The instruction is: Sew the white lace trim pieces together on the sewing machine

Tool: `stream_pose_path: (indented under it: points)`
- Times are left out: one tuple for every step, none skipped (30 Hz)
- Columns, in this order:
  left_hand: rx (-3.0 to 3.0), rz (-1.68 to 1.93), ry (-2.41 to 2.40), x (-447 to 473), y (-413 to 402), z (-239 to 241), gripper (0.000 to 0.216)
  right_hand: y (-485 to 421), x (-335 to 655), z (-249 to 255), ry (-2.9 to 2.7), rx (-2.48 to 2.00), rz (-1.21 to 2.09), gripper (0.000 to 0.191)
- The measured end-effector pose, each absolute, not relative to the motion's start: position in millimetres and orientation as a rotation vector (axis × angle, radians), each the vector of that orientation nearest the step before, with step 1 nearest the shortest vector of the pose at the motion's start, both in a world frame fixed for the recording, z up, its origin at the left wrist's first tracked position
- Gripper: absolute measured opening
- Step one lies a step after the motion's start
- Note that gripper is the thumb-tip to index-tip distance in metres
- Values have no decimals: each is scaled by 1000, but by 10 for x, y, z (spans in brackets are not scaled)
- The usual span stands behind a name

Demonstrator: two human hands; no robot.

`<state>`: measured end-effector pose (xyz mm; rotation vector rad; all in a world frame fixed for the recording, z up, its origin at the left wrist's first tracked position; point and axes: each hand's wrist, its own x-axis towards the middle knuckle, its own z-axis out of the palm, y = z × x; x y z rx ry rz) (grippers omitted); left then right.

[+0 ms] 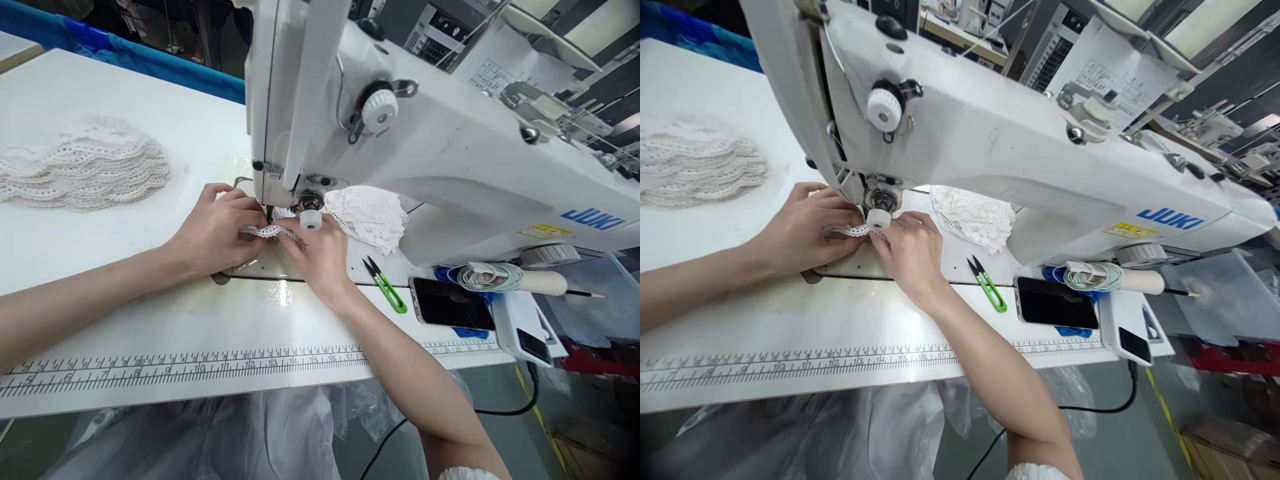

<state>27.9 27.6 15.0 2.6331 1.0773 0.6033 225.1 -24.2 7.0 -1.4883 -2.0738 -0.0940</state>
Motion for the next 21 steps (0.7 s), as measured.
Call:
stream_pose_path:
  points:
    - [2626,597,1055,265,291,153,25,-242,2251,71,-2070,-1485,-101,22]
    - [2618,590,1026,248,308,159,27,-244,2251,72,-2065,-1481,-107,22]
    - [2612,579,990,229,324,166,29,-247,2252,73,-2062,-1481,-108,22]
    - [2609,567,949,208,340,175,31,-251,2251,74,-2064,-1481,-104,22]
    - [2610,556,909,187,354,184,32,-256,2251,76,-2069,-1484,-95,23]
    - [2613,547,873,167,366,193,33,-261,2249,77,-2074,-1487,-86,24]
    - [2616,541,848,148,375,198,33,-266,2248,78,-2077,-1489,-78,26]
    - [2621,542,832,132,381,201,34,-272,2246,79,-2078,-1488,-73,27]
    - [2630,552,818,119,384,198,34,-278,2245,79,-2077,-1484,-71,28]
    - [2647,564,800,107,382,190,33,-284,2244,79,-2073,-1478,-67,28]
    - [2675,578,774,98,377,178,33,-292,2246,79,-2072,-1470,-60,27]
    - [2716,598,740,91,366,161,33,-300,2249,79,-2074,-1463,-47,25]
    - [2766,632,708,85,349,141,34,-309,2255,78,-2080,-1456,-27,23]
    - [2823,672,681,80,326,119,35,-319,2262,76,-2093,-1447,-2,22]
    - [2882,721,667,77,297,97,36,-330,2270,74,-2109,-1433,25,21]
    - [2944,772,661,76,262,76,36,-343,2280,71,-2129,-1416,47,21]
    - [3008,816,658,76,221,59,34,-357,2290,67,-2150,-1393,63,22]
    - [3070,853,660,77,175,45,32,-372,2301,63,-2172,-1365,69,22]
    - [3127,882,665,80,126,36,29,-388,2311,60,-2193,-1331,57,22]
    - [3175,901,672,83,74,31,28,-404,2320,57,-2212,-1294,26,22]
    - [3209,915,689,86,21,29,27,-421,2329,55,-2230,-1258,-19,22]
